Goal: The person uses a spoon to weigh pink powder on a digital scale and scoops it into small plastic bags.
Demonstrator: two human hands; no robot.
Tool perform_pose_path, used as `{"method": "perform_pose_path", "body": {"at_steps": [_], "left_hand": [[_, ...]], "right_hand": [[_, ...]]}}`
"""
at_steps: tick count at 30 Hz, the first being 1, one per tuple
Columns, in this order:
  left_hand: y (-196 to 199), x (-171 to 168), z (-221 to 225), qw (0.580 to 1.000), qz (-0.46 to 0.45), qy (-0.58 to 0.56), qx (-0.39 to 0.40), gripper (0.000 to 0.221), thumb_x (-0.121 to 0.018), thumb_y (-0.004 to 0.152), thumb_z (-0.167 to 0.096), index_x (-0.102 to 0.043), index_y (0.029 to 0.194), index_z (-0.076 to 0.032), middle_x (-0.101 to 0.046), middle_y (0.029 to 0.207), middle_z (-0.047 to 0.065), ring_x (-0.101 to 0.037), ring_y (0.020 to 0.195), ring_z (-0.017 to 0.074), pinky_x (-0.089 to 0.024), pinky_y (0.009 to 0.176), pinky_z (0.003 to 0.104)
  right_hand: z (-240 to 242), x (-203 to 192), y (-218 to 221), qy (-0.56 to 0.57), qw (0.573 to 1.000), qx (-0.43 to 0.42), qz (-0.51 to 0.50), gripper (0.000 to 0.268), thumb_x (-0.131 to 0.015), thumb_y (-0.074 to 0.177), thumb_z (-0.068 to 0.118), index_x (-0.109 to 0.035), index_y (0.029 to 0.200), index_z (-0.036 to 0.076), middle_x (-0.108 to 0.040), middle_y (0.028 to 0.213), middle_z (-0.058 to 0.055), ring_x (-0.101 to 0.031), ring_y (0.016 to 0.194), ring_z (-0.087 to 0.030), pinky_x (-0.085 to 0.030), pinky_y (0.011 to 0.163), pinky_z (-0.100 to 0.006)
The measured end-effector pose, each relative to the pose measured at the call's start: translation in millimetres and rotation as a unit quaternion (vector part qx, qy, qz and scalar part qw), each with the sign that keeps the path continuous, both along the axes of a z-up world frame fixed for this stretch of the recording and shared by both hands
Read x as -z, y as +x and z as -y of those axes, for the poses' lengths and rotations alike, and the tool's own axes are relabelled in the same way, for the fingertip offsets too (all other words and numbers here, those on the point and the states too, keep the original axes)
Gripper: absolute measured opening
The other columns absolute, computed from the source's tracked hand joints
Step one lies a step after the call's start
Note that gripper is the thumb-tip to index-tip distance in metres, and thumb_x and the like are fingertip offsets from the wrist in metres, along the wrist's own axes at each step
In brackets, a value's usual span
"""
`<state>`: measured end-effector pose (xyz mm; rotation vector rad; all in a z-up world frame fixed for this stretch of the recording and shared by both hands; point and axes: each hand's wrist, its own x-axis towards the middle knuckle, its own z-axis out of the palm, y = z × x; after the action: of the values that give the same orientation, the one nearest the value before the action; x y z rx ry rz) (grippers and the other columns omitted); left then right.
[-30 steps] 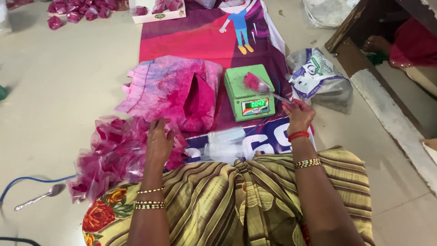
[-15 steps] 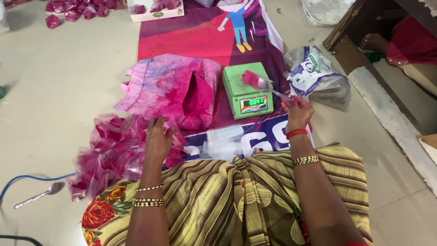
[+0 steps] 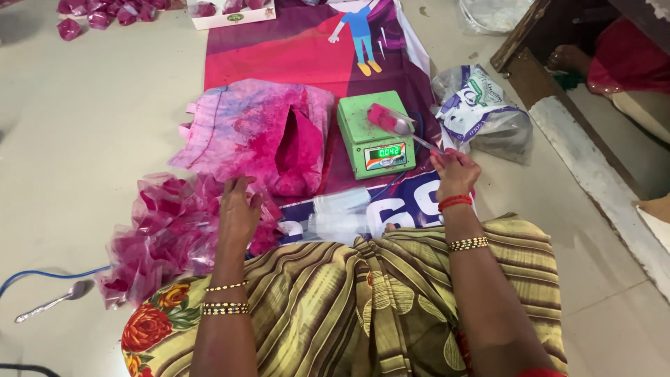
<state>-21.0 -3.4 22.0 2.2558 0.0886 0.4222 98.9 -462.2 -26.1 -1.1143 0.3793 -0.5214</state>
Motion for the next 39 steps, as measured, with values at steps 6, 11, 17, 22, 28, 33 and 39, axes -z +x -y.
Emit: {"method": "perform_pose_path", "body": {"at_steps": [6,11,17,22,28,33,39], "left_hand": [[-4,-4,1,1.0,0.01,-0.006,-0.001,0.037,-0.07,0.085,0.002,-0.064,0.122,0.0,-0.062,0.119,0.023,-0.069,0.091,0.0349,-0.057,0.079,0.047],[-3,-1,-1,1.0,0.009,-0.001,-0.002,0.038,-0.071,0.085,0.002,-0.063,0.123,0.0,-0.061,0.119,0.024,-0.069,0.09,0.0358,-0.057,0.079,0.047],[-4,1,-2,0.999,0.035,0.019,-0.004,0.044,-0.075,0.084,0.0,-0.061,0.126,0.003,-0.06,0.122,0.026,-0.068,0.092,0.0383,-0.056,0.079,0.049],[-10,-8,-1,1.0,0.018,-0.006,0.003,0.04,-0.073,0.084,0.001,-0.063,0.123,-0.001,-0.061,0.121,0.023,-0.069,0.093,0.0369,-0.056,0.08,0.048],[-5,-3,-3,1.0,0.028,-0.009,0.004,0.039,-0.07,0.085,0.003,-0.063,0.123,-0.002,-0.061,0.121,0.022,-0.07,0.094,0.0367,-0.057,0.08,0.047],[3,7,-5,0.998,0.051,0.036,-0.029,0.04,-0.072,0.092,-0.011,-0.056,0.128,-0.002,-0.06,0.121,0.028,-0.065,0.099,0.048,-0.055,0.079,0.055],[4,-2,-6,0.996,-0.022,0.058,-0.069,0.046,-0.07,0.093,-0.019,-0.051,0.132,-0.005,-0.062,0.122,0.026,-0.065,0.104,0.049,-0.054,0.081,0.06]], "right_hand": [[6,4,-12,0.034,0.999,0.005,-0.002,0.012,-0.061,0.095,-0.006,-0.06,0.105,-0.014,-0.066,0.099,-0.018,-0.077,0.084,-0.032,-0.069,0.078,-0.036],[10,5,-28,0.052,0.998,0.02,0.001,0.009,-0.061,0.096,-0.005,-0.059,0.101,-0.012,-0.067,0.096,-0.017,-0.077,0.083,-0.032,-0.067,0.075,-0.036],[13,-10,-57,0.039,0.999,0.036,0.008,0.008,-0.063,0.095,-0.006,-0.061,0.101,-0.011,-0.068,0.096,-0.017,-0.075,0.082,-0.029,-0.067,0.075,-0.034],[14,-22,-85,0.024,0.999,0.029,0.027,0.011,-0.064,0.097,-0.005,-0.061,0.104,-0.012,-0.068,0.098,-0.018,-0.076,0.085,-0.029,-0.067,0.077,-0.035],[-9,-44,-104,0.01,0.999,-0.024,0.029,0.012,-0.062,0.098,-0.006,-0.06,0.107,-0.013,-0.068,0.101,-0.019,-0.076,0.088,-0.03,-0.067,0.081,-0.035],[-57,-27,-82,0.044,0.989,-0.141,0.031,0.017,-0.054,0.098,0.0,-0.063,0.108,-0.01,-0.071,0.101,-0.019,-0.076,0.094,-0.035,-0.066,0.086,-0.041],[-152,32,-15,0.032,0.962,-0.27,0.006,0.016,-0.056,0.101,0.001,-0.063,0.11,-0.01,-0.069,0.106,-0.018,-0.075,0.101,-0.037,-0.065,0.091,-0.043]]}}
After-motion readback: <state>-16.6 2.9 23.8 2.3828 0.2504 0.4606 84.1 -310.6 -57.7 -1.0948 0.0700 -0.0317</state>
